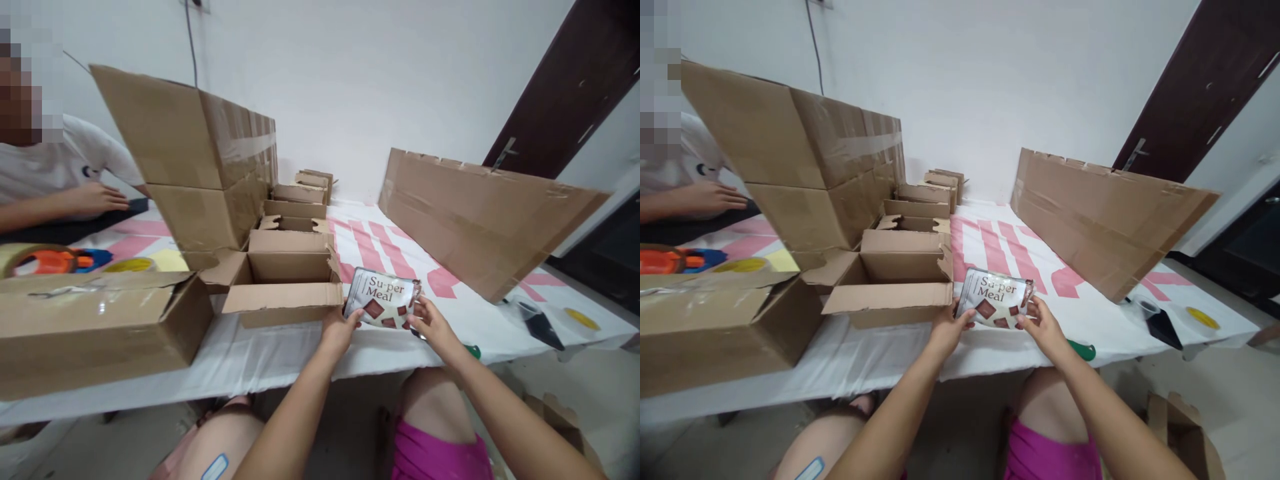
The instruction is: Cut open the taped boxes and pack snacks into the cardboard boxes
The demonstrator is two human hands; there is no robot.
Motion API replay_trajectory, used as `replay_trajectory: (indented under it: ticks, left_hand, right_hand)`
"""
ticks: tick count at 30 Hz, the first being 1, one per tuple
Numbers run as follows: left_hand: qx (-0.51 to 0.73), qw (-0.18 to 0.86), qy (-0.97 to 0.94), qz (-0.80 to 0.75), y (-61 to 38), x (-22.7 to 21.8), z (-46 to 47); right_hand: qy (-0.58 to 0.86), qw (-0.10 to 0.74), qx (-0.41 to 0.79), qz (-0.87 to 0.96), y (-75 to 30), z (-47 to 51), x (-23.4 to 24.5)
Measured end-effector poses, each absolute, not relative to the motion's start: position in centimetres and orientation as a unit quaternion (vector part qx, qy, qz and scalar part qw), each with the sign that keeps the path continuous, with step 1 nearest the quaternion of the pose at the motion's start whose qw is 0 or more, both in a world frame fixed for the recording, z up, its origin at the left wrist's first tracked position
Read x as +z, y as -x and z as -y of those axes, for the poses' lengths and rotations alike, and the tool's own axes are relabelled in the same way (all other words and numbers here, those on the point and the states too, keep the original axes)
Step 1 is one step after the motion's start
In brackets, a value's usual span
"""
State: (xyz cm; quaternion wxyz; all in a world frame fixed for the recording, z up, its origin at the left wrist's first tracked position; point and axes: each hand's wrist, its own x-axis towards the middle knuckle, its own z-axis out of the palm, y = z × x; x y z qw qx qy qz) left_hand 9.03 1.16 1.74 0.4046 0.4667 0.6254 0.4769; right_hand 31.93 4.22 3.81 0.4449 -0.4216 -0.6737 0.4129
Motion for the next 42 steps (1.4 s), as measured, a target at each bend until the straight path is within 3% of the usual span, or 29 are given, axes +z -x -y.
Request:
replay_trajectory:
  ticks: [15,30,42]
  left_hand:
    - [0.518,0.414,-0.496,-0.56,-9.7,2.7,-0.7]
    - [0.231,0.247,-0.671,-0.659,-4.4,6.1,4.3]
    - [0.217,0.237,-0.602,-0.731,5.2,6.6,8.3]
  right_hand:
    - [0.462,0.489,0.383,0.632,-32.3,-4.7,2.8]
    - [0.419,0.438,0.427,0.671,-30.4,-0.8,0.8]
    - [0.38,0.433,0.318,0.753,-21.6,0.1,0.7]
